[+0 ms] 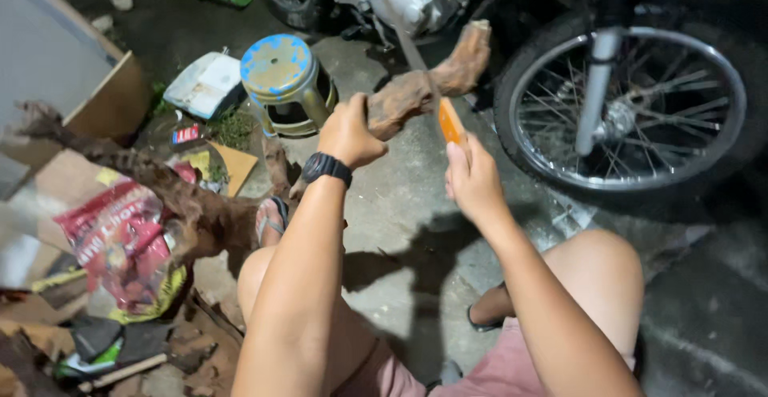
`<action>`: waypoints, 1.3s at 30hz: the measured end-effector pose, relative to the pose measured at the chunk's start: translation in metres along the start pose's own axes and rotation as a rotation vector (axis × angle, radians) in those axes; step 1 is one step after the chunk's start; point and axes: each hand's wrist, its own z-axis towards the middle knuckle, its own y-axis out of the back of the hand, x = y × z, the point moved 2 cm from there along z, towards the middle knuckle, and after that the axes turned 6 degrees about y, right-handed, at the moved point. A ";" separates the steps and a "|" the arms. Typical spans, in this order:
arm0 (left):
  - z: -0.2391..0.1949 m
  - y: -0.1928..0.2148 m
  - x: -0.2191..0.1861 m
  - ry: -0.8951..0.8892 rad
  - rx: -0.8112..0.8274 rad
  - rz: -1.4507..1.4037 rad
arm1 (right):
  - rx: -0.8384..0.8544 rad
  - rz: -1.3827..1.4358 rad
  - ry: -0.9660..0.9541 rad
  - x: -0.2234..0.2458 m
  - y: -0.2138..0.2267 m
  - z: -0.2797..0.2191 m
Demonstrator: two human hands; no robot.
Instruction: The person sits on the ground and uses a hand saw to cut a piece of driftwood held between their legs. They maintain a steady sawing motion throughout the clip, working on the same section of the wood.
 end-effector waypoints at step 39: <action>-0.004 0.005 -0.005 0.018 0.009 -0.018 | -0.092 0.196 -0.247 -0.001 0.032 -0.086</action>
